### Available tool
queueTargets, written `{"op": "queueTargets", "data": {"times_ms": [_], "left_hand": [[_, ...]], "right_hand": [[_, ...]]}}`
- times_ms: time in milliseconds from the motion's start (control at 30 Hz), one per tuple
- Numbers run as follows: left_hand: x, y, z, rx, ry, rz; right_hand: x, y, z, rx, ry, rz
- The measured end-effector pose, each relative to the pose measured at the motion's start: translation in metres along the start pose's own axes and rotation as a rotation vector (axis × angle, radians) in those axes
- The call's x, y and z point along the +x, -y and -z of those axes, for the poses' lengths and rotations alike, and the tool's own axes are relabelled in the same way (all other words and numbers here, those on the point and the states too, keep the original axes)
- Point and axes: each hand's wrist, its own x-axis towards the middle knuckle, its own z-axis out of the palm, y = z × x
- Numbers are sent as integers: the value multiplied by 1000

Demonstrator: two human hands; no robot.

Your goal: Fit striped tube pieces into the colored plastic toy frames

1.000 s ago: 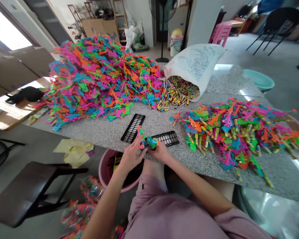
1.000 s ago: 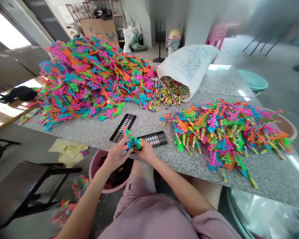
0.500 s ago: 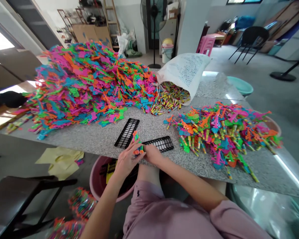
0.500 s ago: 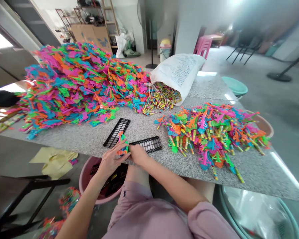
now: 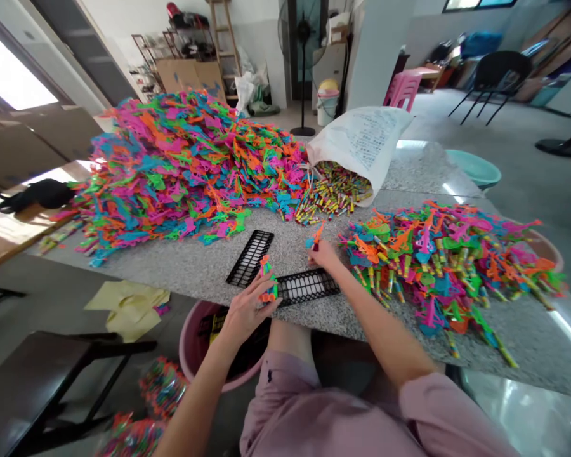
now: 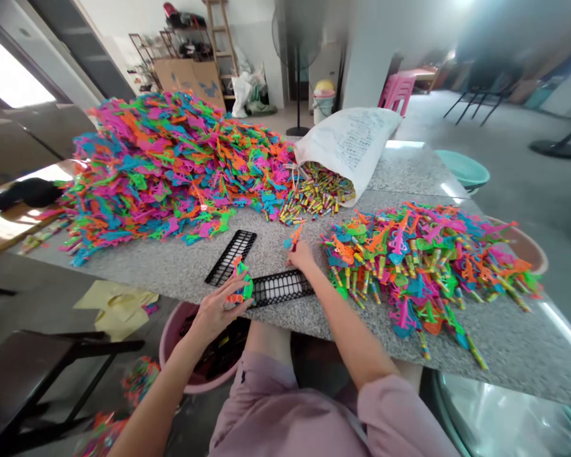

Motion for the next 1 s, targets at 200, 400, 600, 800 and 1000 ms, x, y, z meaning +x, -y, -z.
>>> {"op": "queueTargets", "data": {"times_ms": [200,400,600,800,1000], "left_hand": [[0,4,-7,-27,11,18],[0,1,-6,-10,6,9],[-1,0,-7,113,-88,-19],[11,-3,-3,227,-191,-144],[11,-1,-6,136,-202,-196]], "right_hand": [[-39,20,-45,-19,118,127],[-34,36,-56,-154,175,245],[-20,49,-56,-251,274,355],[-57,53,-39,-327,162,318],[-121,-2,42,-611,-252,23]]}}
